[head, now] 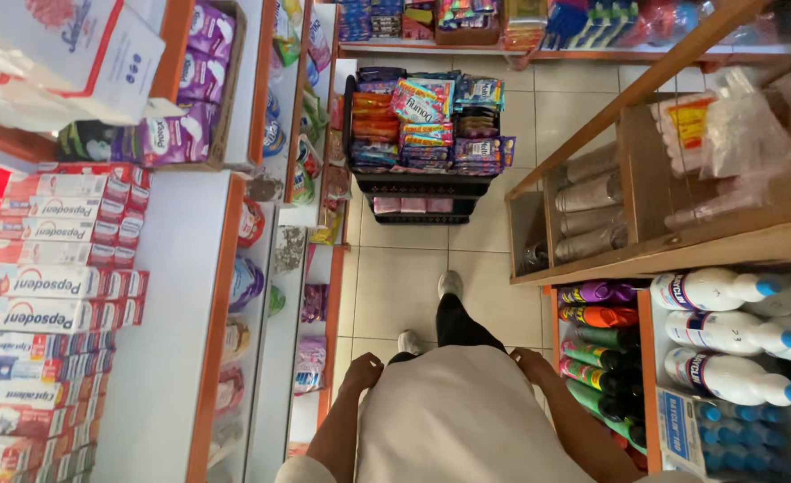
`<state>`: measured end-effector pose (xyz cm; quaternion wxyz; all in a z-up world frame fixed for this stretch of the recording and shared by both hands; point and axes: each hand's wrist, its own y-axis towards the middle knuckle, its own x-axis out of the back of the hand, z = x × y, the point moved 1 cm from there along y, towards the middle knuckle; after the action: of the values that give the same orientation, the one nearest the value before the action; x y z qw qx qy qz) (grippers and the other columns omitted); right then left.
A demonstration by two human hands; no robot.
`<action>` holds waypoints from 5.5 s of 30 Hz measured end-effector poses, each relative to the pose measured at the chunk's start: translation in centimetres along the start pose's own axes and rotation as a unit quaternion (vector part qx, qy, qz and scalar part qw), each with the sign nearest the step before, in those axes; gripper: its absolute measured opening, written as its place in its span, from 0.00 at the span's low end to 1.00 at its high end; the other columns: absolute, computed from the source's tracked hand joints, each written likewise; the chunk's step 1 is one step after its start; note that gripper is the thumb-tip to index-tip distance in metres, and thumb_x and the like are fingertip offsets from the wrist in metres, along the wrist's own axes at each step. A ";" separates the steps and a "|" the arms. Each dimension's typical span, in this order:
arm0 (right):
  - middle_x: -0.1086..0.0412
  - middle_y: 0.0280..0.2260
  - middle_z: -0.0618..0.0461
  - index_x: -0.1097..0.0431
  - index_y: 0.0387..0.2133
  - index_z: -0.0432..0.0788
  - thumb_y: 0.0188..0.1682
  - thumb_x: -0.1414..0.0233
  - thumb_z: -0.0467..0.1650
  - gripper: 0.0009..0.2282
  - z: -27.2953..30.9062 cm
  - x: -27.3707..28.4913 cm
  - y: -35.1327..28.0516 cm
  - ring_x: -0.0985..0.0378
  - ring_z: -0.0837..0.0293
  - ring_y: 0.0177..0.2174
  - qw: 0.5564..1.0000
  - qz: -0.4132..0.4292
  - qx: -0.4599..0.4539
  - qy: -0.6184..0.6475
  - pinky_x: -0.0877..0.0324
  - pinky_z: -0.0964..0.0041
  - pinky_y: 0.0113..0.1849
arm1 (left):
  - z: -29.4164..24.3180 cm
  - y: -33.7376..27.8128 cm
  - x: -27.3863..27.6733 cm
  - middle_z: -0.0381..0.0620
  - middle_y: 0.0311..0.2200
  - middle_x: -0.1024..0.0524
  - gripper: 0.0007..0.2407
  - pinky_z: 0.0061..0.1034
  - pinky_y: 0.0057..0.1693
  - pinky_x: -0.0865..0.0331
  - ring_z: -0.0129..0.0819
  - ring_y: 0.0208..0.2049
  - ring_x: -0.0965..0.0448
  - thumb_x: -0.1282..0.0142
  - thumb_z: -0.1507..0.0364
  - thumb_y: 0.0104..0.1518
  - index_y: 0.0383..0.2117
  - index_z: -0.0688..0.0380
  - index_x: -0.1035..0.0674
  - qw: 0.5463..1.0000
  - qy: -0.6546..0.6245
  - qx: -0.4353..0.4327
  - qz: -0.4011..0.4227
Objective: The person takes a small purple packet of detergent from a bin and places it into an organized slot on a store shelf.
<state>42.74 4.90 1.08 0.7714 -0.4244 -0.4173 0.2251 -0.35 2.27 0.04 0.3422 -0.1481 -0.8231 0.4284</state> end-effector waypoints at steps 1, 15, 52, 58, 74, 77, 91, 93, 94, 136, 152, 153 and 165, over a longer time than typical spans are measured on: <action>0.24 0.31 0.42 0.29 0.41 0.47 0.43 0.49 0.41 0.17 -0.9 -0.5 1.8 0.21 0.46 0.35 1.000 0.001 -0.001 0.004 0.28 0.58 0.39 | -0.6 0.5 0.6 0.51 0.41 0.23 0.15 0.35 0.47 0.27 0.44 0.42 0.21 0.49 0.60 0.52 0.44 0.47 0.23 1.000 0.004 0.001 0.001; 0.24 0.36 0.39 0.29 0.44 0.45 0.45 0.51 0.37 0.16 2.5 11.3 12.9 0.23 0.42 0.40 0.993 -0.068 0.033 0.090 0.30 0.53 0.44 | -11.3 11.8 6.1 0.54 0.39 0.23 0.14 0.31 0.43 0.27 0.41 0.36 0.19 0.49 0.62 0.53 0.43 0.49 0.22 0.999 0.037 -0.008 -0.013; 0.26 0.24 0.53 0.30 0.29 0.45 0.41 0.43 0.36 0.09 24.6 32.5 21.9 0.22 0.53 0.26 0.929 -0.269 0.117 0.227 0.28 0.62 0.25 | -46.4 20.4 10.4 0.55 0.54 0.34 0.17 0.42 0.50 0.28 0.55 0.57 0.34 0.43 0.68 0.46 0.44 0.49 0.25 0.906 0.145 -0.375 -0.130; 0.27 0.24 0.51 0.29 0.27 0.48 0.45 0.49 0.38 0.08 25.6 33.5 19.3 0.24 0.45 0.31 0.922 -0.357 0.118 0.090 0.28 0.51 0.32 | -47.5 18.8 13.0 0.59 0.50 0.32 0.16 0.44 0.49 0.29 0.60 0.51 0.30 0.44 0.70 0.47 0.44 0.54 0.25 0.892 0.119 -0.409 -0.148; 0.41 0.20 0.63 0.39 0.27 0.46 0.48 0.51 0.32 0.04 35.8 44.9 6.1 0.30 0.69 0.20 0.762 -0.069 0.359 0.535 0.30 0.77 0.21 | -54.4 9.1 24.3 0.57 0.41 0.25 0.22 0.34 0.54 0.33 0.40 0.46 0.27 0.36 0.73 0.49 0.51 0.60 0.30 0.832 -0.349 -0.432 0.007; 0.38 0.23 0.60 0.36 0.30 0.45 0.49 0.49 0.33 0.05 37.1 46.3 3.1 0.29 0.67 0.24 0.769 -0.096 0.388 0.499 0.27 0.73 0.24 | -55.5 7.0 25.0 0.48 0.33 0.20 0.14 0.25 0.46 0.28 0.26 0.37 0.23 0.38 0.75 0.51 0.43 0.59 0.24 0.803 -0.394 -0.447 0.003; 0.34 0.19 0.58 0.30 0.25 0.42 0.44 0.41 0.28 0.04 38.4 45.4 -4.7 0.32 0.68 0.21 0.779 -0.149 0.465 0.392 0.31 0.74 0.23 | -55.5 1.7 24.3 0.49 0.29 0.20 0.15 0.24 0.40 0.25 0.29 0.32 0.21 0.33 0.75 0.46 0.40 0.60 0.24 0.794 -0.417 -0.439 -0.054; 0.35 0.18 0.59 0.30 0.24 0.42 0.45 0.42 0.28 0.04 38.5 45.1 -5.8 0.33 0.69 0.21 0.777 -0.158 0.466 0.393 0.33 0.77 0.23 | -55.3 0.7 24.4 0.43 0.22 0.23 0.13 0.14 0.31 0.28 0.23 0.24 0.23 0.33 0.74 0.45 0.33 0.58 0.25 0.821 -0.374 -0.427 -0.054; 0.35 0.18 0.59 0.30 0.24 0.42 0.45 0.42 0.28 0.04 38.6 44.9 -5.7 0.33 0.69 0.21 0.775 -0.158 0.467 0.394 0.33 0.77 0.23 | -55.4 0.1 24.7 0.43 0.22 0.23 0.13 0.14 0.31 0.28 0.23 0.24 0.23 0.33 0.74 0.45 0.33 0.58 0.25 0.822 -0.372 -0.427 -0.055; 0.33 0.18 0.58 0.26 0.28 0.40 0.46 0.44 0.29 0.03 37.6 34.7 -11.4 0.32 0.70 0.18 0.729 -0.231 0.460 0.450 0.33 0.79 0.21 | -45.3 -11.2 25.5 0.46 0.29 0.22 0.18 0.15 0.39 0.26 0.21 0.29 0.24 0.43 0.78 0.54 0.51 0.58 0.28 0.777 -0.427 -0.463 0.008; 0.32 0.17 0.51 0.28 0.29 0.37 0.50 0.48 0.28 0.05 31.2 40.5 -13.2 0.30 0.62 0.13 0.720 -0.232 0.461 0.464 0.30 0.69 0.15 | -51.1 -10.9 21.2 0.52 0.32 0.22 0.14 0.31 0.45 0.25 0.31 0.35 0.22 0.49 0.80 0.57 0.51 0.62 0.29 0.742 -0.449 -0.494 0.057; 0.32 0.17 0.50 0.28 0.29 0.36 0.50 0.48 0.28 0.05 31.3 40.7 -13.7 0.29 0.61 0.12 0.714 -0.229 0.471 0.464 0.29 0.67 0.15 | -51.2 -11.0 21.3 0.51 0.33 0.22 0.14 0.30 0.46 0.26 0.30 0.36 0.23 0.49 0.79 0.58 0.51 0.61 0.28 0.750 -0.435 -0.496 0.052; 0.32 0.19 0.50 0.29 0.31 0.35 0.53 0.53 0.29 0.08 32.1 40.4 -13.2 0.27 0.59 0.14 0.698 -0.198 0.489 0.484 0.27 0.65 0.16 | -49.3 -10.2 22.4 0.52 0.32 0.21 0.12 0.28 0.43 0.23 0.33 0.33 0.20 0.48 0.78 0.57 0.48 0.62 0.27 0.761 -0.438 -0.478 0.002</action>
<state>38.05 41.11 39.82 0.9926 0.0545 0.1081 0.0025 18.01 38.11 37.70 -0.1717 -0.0907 -0.9810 -0.0019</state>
